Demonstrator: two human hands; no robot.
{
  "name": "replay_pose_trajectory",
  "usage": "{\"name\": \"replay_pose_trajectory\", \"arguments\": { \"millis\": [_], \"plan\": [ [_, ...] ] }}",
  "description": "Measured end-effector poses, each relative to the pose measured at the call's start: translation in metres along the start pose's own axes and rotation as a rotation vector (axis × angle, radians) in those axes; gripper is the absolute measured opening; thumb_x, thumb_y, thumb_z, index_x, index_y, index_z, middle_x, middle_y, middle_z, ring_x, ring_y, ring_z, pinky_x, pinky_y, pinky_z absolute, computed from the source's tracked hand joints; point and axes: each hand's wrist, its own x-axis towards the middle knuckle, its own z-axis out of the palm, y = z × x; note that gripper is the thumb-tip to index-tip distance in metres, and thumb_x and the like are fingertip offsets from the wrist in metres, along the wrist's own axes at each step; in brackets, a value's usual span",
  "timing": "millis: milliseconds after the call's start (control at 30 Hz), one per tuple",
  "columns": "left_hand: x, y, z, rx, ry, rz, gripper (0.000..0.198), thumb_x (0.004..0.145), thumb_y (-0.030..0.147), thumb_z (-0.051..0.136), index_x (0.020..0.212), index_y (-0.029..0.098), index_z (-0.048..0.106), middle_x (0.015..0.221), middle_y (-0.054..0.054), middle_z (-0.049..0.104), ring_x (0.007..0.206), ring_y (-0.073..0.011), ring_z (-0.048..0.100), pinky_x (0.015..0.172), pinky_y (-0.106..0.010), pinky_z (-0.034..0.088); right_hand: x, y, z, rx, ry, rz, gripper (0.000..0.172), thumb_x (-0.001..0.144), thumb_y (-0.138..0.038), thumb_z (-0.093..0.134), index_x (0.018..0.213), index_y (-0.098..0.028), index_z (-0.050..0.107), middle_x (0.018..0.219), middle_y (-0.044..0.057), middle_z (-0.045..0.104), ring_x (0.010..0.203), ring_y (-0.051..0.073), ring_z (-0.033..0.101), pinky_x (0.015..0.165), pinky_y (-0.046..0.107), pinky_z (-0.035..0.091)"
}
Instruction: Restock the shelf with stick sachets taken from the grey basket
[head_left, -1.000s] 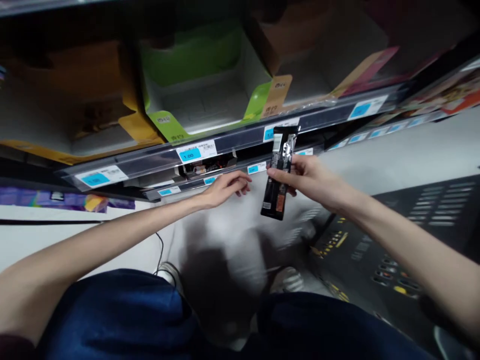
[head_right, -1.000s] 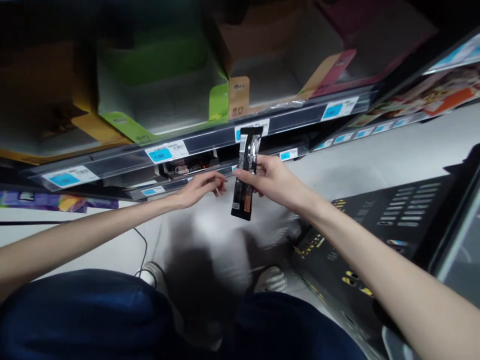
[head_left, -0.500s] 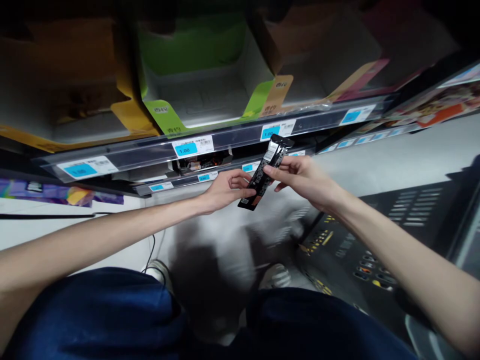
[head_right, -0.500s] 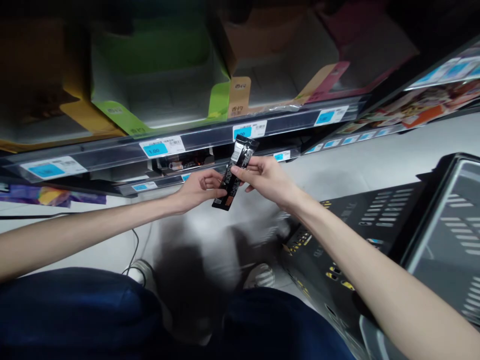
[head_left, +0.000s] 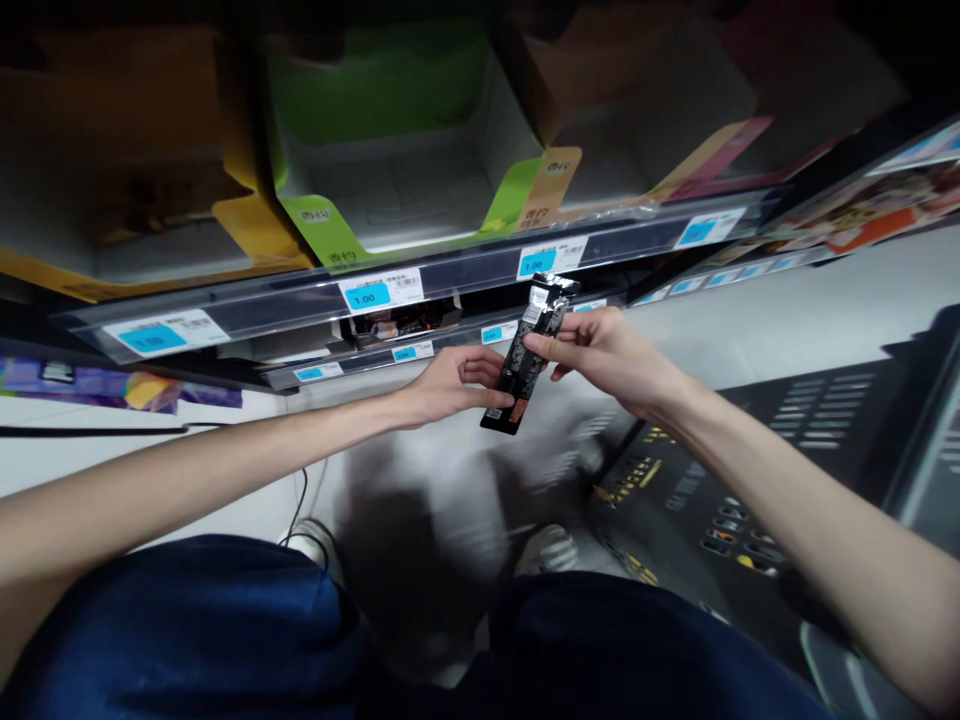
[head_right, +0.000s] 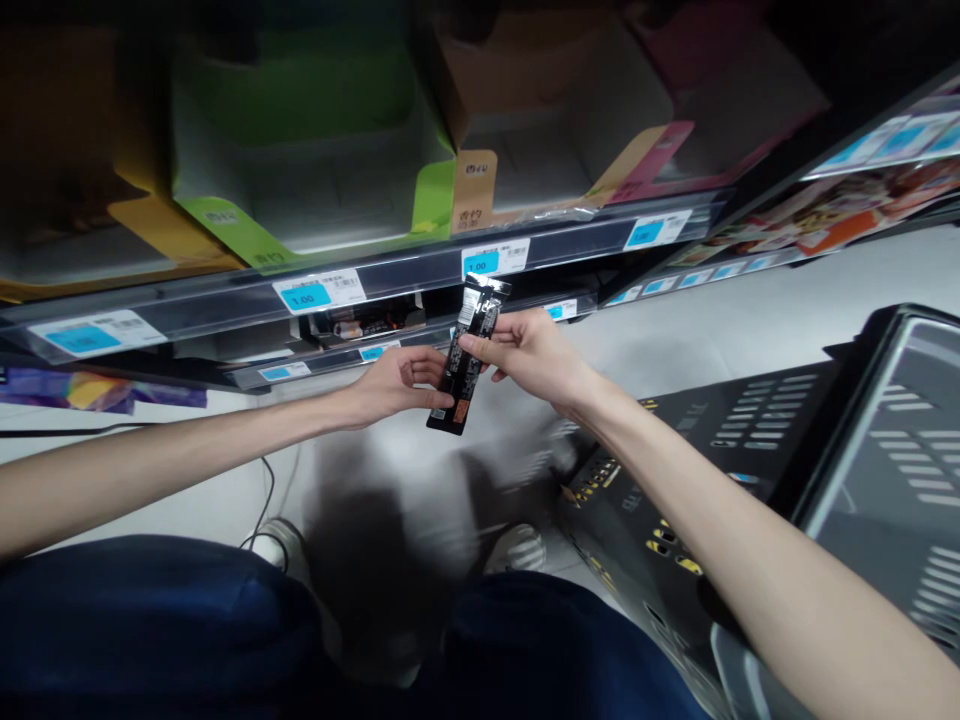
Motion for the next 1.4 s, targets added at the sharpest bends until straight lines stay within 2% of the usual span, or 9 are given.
{"name": "replay_pose_trajectory", "arguments": {
  "millis": [200, 367, 467, 567, 700, 1000, 1200, 1300, 1400],
  "plan": [
    [-0.002, 0.002, 0.002, 0.018, -0.172, 0.009, 0.046, 0.073, 0.031, 0.078, 0.114, 0.016, 0.062, 0.105, -0.009, 0.069, 0.096, -0.0205, 0.065, 0.082, -0.035, 0.050, -0.002, -0.004, 0.005, 0.108, -0.022, 0.084, 0.043, 0.071, -0.057, 0.077, 0.085, -0.019, 0.063, 0.079, 0.003, 0.069, 0.069, 0.015, 0.061, 0.057, 0.026, 0.049],
    [-0.014, 0.009, 0.017, 0.494, -0.068, 0.166, 0.019, 0.081, 0.024, 0.063, 0.098, 0.018, 0.059, 0.088, -0.002, 0.061, 0.077, -0.0166, 0.056, 0.070, -0.032, 0.046, -0.001, -0.010, 0.007, 0.126, 0.121, 0.114, 0.049, 0.065, -0.049, 0.084, 0.095, -0.023, 0.055, 0.079, 0.000, 0.065, 0.070, 0.016, 0.062, 0.053, 0.026, 0.049],
    [-0.019, 0.013, 0.023, 0.655, -0.032, 0.208, 0.023, 0.079, 0.017, 0.058, 0.102, 0.020, 0.054, 0.096, -0.004, 0.059, 0.086, -0.0196, 0.055, 0.076, -0.035, 0.045, -0.001, -0.013, 0.004, 0.147, 0.144, 0.120, 0.046, 0.066, -0.037, 0.084, 0.098, -0.024, 0.054, 0.080, 0.001, 0.065, 0.071, 0.017, 0.062, 0.057, 0.028, 0.052],
    [-0.018, 0.014, 0.023, 0.431, -0.124, 0.123, 0.046, 0.079, 0.024, 0.066, 0.120, 0.024, 0.046, 0.114, -0.006, 0.058, 0.102, -0.0222, 0.058, 0.085, -0.038, 0.047, -0.002, -0.016, -0.003, 0.220, 0.089, 0.147, 0.041, 0.066, -0.024, 0.078, 0.099, -0.022, 0.054, 0.091, 0.003, 0.068, 0.074, 0.016, 0.063, 0.065, 0.032, 0.054],
    [-0.013, 0.012, 0.021, -0.031, -0.265, -0.079, 0.051, 0.084, 0.043, 0.068, 0.124, 0.024, 0.043, 0.107, -0.009, 0.064, 0.095, -0.0222, 0.066, 0.076, -0.036, 0.052, -0.004, -0.020, -0.011, 0.299, 0.046, 0.119, 0.048, 0.058, -0.014, 0.078, 0.099, -0.021, 0.053, 0.102, 0.006, 0.069, 0.081, 0.018, 0.065, 0.072, 0.035, 0.053],
    [-0.011, 0.009, 0.023, -0.074, -0.119, -0.011, 0.041, 0.082, 0.041, 0.071, 0.109, 0.016, 0.053, 0.095, -0.007, 0.068, 0.080, -0.0189, 0.069, 0.074, -0.035, 0.054, -0.004, -0.023, -0.013, 0.294, 0.070, 0.086, 0.042, 0.063, -0.019, 0.082, 0.097, -0.020, 0.058, 0.096, 0.006, 0.071, 0.079, 0.019, 0.067, 0.075, 0.038, 0.055],
    [-0.007, 0.011, 0.017, 0.068, -0.064, -0.005, 0.045, 0.082, 0.040, 0.070, 0.117, 0.016, 0.055, 0.089, -0.006, 0.070, 0.072, -0.0164, 0.068, 0.066, -0.030, 0.053, -0.003, -0.017, -0.024, 0.131, 0.063, 0.045, 0.043, 0.061, -0.028, 0.089, 0.094, -0.020, 0.064, 0.087, 0.006, 0.074, 0.074, 0.021, 0.070, 0.071, 0.038, 0.058],
    [0.000, 0.023, 0.002, 0.187, 0.106, 0.064, 0.053, 0.071, 0.037, 0.080, 0.115, 0.015, 0.059, 0.088, -0.006, 0.072, 0.074, -0.0177, 0.069, 0.071, -0.032, 0.054, -0.002, -0.016, -0.032, 0.050, 0.052, 0.063, 0.040, 0.056, -0.022, 0.091, 0.087, -0.019, 0.067, 0.081, 0.007, 0.074, 0.070, 0.022, 0.070, 0.064, 0.036, 0.058],
    [0.009, 0.035, -0.013, 0.223, 0.342, 0.185, 0.055, 0.059, 0.032, 0.087, 0.105, 0.015, 0.062, 0.095, -0.007, 0.073, 0.086, -0.0203, 0.070, 0.081, -0.034, 0.054, -0.003, -0.015, -0.032, 0.058, -0.065, 0.134, 0.040, 0.054, -0.017, 0.092, 0.087, -0.018, 0.070, 0.076, 0.007, 0.073, 0.066, 0.023, 0.069, 0.059, 0.036, 0.057]
  ]
}}
